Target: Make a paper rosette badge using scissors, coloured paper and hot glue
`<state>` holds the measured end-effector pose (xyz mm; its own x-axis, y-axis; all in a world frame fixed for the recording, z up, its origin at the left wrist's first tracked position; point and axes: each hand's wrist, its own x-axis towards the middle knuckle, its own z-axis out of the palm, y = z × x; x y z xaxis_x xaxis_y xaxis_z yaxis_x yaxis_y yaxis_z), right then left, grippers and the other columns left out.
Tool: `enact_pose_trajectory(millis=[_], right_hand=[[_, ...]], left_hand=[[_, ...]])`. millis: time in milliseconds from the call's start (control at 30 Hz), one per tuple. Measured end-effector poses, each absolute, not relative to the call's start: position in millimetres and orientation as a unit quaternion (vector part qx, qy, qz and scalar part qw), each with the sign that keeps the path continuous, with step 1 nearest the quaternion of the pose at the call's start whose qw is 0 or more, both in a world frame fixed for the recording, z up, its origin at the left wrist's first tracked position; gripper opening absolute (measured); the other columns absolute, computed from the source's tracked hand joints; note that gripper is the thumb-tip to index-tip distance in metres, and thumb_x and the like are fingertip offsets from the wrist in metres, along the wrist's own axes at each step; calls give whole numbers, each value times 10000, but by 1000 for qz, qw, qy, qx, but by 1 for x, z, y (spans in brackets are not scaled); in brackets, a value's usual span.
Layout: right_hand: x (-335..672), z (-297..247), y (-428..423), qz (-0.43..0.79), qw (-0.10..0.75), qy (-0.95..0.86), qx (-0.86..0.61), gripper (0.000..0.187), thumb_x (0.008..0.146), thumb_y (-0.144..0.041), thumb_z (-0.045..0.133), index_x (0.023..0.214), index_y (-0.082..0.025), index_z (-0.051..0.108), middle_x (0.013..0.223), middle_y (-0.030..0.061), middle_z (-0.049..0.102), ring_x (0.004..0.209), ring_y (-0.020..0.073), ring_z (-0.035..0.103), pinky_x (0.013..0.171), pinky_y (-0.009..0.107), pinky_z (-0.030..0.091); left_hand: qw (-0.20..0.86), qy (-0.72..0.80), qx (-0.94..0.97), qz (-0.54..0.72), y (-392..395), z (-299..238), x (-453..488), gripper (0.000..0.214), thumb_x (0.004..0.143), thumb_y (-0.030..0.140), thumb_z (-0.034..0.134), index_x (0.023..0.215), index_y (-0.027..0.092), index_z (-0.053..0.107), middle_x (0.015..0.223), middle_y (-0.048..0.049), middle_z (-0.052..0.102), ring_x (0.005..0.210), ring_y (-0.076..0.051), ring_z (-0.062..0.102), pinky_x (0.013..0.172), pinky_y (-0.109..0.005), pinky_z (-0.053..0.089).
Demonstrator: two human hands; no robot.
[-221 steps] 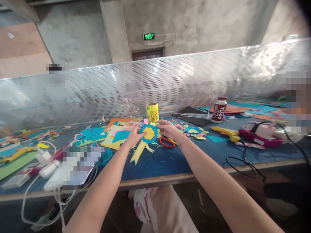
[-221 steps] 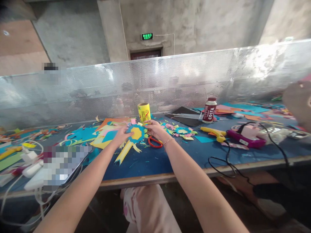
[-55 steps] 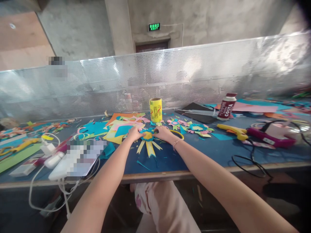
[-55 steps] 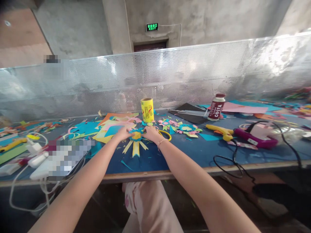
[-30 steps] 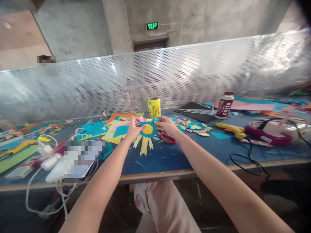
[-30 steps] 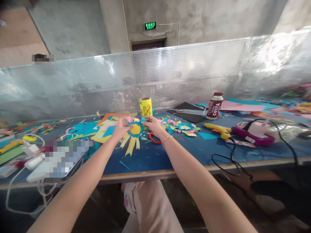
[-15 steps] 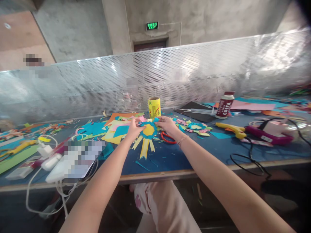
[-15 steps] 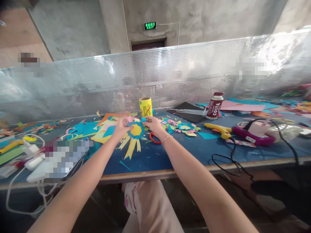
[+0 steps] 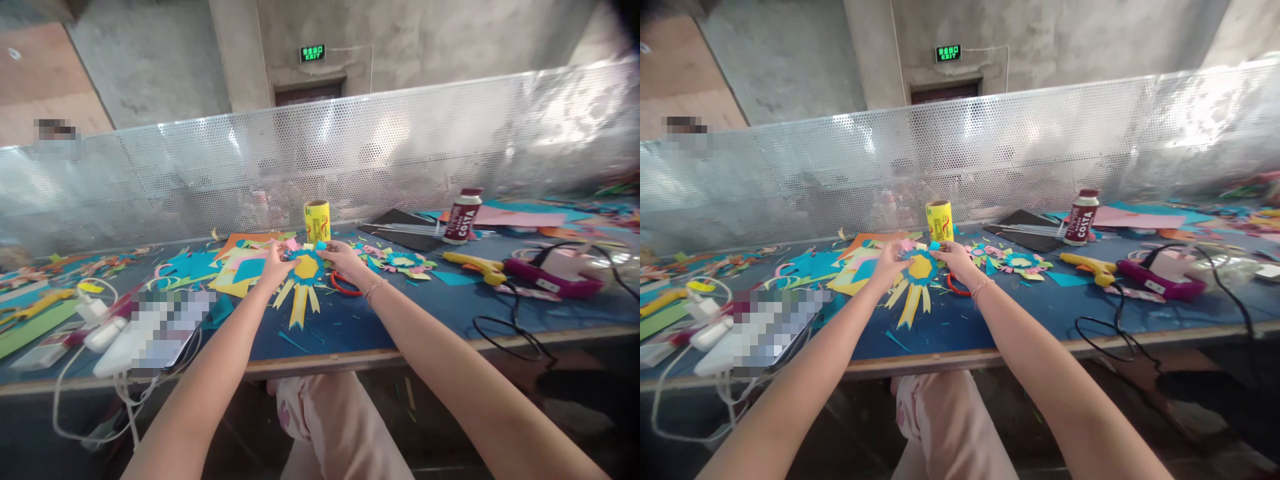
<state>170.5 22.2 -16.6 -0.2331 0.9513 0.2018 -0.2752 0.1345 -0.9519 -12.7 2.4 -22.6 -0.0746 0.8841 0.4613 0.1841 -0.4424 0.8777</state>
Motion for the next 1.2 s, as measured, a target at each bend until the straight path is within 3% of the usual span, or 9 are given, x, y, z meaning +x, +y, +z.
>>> enact_pose_trajectory(millis=[167,467,567,667,867,1200], right_hand=[[170,-18,23,572,529,-546,-308,297,612,-215,768,856,-154,610,740,24,675,623,117,637,590,226,537],[170,-14,18,563,527,-560,-304,305,631,-322,764,846,-157,626,712,23,674,577,104,617,508,194,504],[168,-16,18,552,518,-582,-298,373,571,-285,798,879,-166,623,728,15,686,622,123,635,600,238,539],[166,-17,18,531,513,-603,-303,398,515,-236,820,854,-170,623,738,18,696,651,142,644,665,279,546],[167,-18,19,514,515,-611,-312,350,508,-240,818,775,-169,603,709,15,687,641,144,639,651,268,534],[167,-18,20,517,511,-611,-313,353,522,-231,813,811,-167,622,716,24,692,662,157,648,648,277,540]], left_hand=[[299,430,612,592,2,-22,-12,438,580,183,724,901,214,429,972,-55,614,932,-188,590,754,-282,443],[316,462,572,600,2,-23,-13,505,555,194,757,955,223,451,910,-42,632,889,-193,603,731,-286,455],[334,478,547,601,1,-22,-12,519,537,189,768,967,214,477,864,-45,637,890,-211,609,733,-300,457],[340,469,547,604,1,-21,-11,483,542,191,762,959,207,518,887,-49,644,884,-206,613,736,-294,462],[356,423,542,633,3,-21,-10,306,613,284,714,881,177,611,934,-56,665,906,-190,616,801,-297,466],[367,431,546,618,-2,-18,-11,247,606,287,724,806,158,658,815,-50,666,791,-185,622,759,-308,473]])
